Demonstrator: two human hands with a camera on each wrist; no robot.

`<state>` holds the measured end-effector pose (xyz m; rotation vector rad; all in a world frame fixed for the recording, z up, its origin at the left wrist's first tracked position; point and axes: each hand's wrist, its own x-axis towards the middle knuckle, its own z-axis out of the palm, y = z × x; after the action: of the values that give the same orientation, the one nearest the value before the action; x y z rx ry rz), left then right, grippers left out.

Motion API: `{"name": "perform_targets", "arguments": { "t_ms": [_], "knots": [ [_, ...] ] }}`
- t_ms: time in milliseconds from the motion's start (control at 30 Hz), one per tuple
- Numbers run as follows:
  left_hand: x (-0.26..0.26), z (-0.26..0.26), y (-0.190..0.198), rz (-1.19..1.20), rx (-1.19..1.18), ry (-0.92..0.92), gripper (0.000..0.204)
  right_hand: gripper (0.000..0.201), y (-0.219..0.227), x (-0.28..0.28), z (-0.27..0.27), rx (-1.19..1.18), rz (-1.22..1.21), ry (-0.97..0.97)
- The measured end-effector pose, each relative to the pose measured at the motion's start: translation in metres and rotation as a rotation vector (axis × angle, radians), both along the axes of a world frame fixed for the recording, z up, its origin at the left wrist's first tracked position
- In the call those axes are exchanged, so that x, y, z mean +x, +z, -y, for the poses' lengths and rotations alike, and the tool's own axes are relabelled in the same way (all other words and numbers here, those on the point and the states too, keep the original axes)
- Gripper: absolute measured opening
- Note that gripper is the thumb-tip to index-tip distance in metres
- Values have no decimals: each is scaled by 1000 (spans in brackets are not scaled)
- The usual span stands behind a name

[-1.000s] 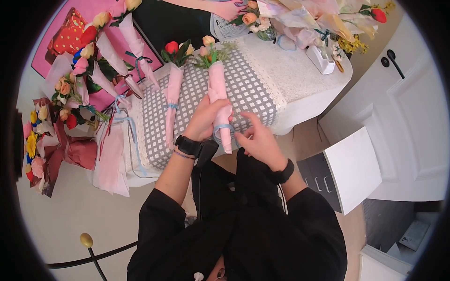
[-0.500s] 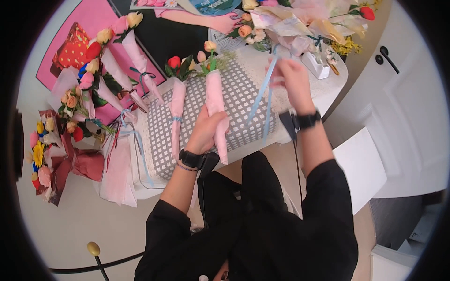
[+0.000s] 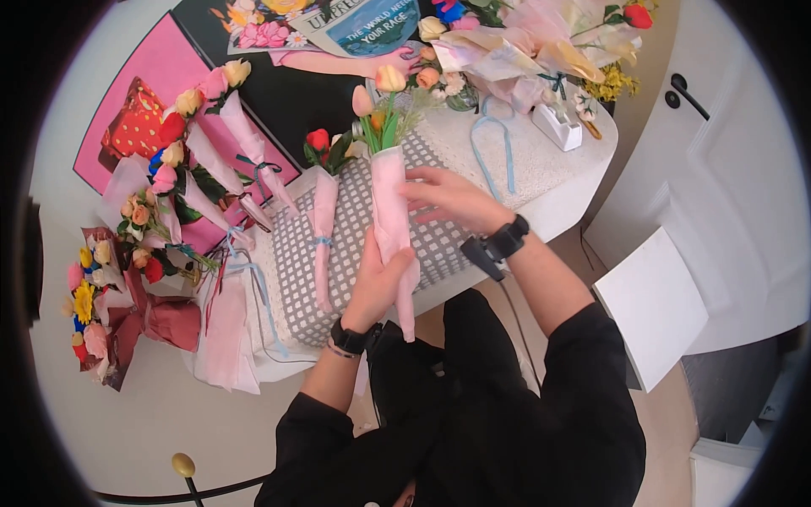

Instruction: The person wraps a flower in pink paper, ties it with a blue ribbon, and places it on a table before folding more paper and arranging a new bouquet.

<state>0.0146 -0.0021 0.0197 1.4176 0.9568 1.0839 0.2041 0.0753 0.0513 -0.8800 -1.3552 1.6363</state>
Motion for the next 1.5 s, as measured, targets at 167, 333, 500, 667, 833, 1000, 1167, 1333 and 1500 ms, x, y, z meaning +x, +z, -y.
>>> {"name": "perform_targets", "arguments": {
  "t_ms": [167, 333, 500, 667, 833, 1000, 1167, 1333, 1500],
  "knots": [
    [-1, 30, 4, 92, -6, -113, 45, 60, 1, -22, 14, -87, -568, 272],
    [-10, 45, 4, 237, -165, -182, 47, 41, 5, -46, 25, -107, -755, 299],
    [-12, 44, 6, 31, -65, -72, 57, 23, 24, -52, 39, -90, -486, 13],
    [-18, 35, 11, -479, 182, 119, 48, 14, 35, -53, 48, -18, -358, -169],
    [-27, 35, 20, -284, 98, -37, 33, 51, 33, -41, 52, 15, -645, 103],
    [-33, 41, 26, 22, -206, -364, 22, 65, 19, -45, 62, 80, -684, 469],
    [-29, 47, 28, 195, -491, -623, 22, 42, 17, -46, 61, 14, -788, 624],
    [-31, 37, 21, -174, -244, -235, 25, 18, 31, -58, 83, -6, -490, -60],
    [-21, 29, 11, -567, 501, 239, 30, 23, 32, -62, 78, -11, -602, -248]
  ]
}}
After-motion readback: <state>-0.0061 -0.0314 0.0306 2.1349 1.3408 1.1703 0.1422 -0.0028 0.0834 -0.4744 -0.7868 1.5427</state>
